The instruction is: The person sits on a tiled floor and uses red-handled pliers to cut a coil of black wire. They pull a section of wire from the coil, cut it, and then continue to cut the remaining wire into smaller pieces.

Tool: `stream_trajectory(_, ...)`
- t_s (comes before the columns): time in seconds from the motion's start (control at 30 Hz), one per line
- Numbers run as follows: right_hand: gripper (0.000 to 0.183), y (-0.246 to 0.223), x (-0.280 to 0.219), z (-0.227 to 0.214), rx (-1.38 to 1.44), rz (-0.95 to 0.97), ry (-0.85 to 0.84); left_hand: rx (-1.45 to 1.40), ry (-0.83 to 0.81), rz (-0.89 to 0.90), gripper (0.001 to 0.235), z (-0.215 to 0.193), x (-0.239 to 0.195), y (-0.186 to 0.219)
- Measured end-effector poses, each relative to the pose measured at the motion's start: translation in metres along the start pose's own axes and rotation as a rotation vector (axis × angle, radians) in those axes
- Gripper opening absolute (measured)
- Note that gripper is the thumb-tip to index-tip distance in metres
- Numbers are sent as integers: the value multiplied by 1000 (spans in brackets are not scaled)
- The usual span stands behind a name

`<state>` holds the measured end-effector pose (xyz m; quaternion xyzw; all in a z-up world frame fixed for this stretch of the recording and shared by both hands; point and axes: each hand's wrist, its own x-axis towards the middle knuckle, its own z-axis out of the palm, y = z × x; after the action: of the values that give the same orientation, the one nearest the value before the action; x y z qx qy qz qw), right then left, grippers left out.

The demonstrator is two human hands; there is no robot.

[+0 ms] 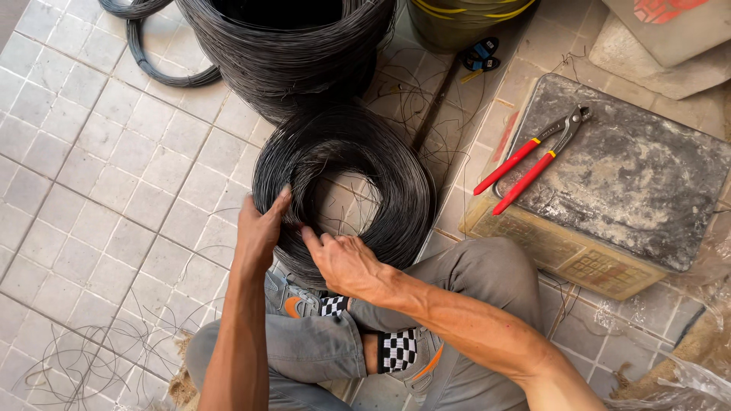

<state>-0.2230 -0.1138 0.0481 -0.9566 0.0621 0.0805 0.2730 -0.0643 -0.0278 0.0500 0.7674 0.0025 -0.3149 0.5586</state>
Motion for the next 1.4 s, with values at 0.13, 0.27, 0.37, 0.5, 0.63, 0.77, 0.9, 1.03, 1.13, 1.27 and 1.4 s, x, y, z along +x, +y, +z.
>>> stream_trajectory(0.13,90,3,-1,15,-80,-30,33,-232,-8,-71,31,-13,41,-68)
stream_trajectory(0.27,104,6,-5,-26,41,-38,-73,-365,49,-217,27,-26,59,-85)
stream_trajectory(0.37,134,37,-6,-46,61,69,-344,-442,86,-338,29,-42,75,-115)
stream_trajectory(0.5,112,61,0,-10,-55,119,-515,-528,112,-453,30,-58,86,-150)
stream_trajectory(0.63,73,65,5,-3,-78,34,-518,-517,114,-423,29,-55,69,-125)
stream_trajectory(0.77,34,47,-5,-38,-74,-90,-369,-440,89,-366,33,-47,57,-104)
stream_trajectory(0.9,19,13,-19,-79,-90,-94,-356,-327,85,-288,44,-35,24,-80)
stream_trajectory(1.03,17,11,-33,-48,-217,-268,-197,-289,55,-289,47,-37,0,-63)
stream_trajectory(1.13,18,10,-43,-44,-320,-375,-46,-170,143,-128,49,-33,-9,-59)
stream_trajectory(1.27,21,20,-50,-45,-369,-410,142,-47,264,63,43,-24,-16,-57)
stream_trajectory(1.4,19,34,-47,-62,-362,-364,30,-115,289,209,39,-21,-31,-43)
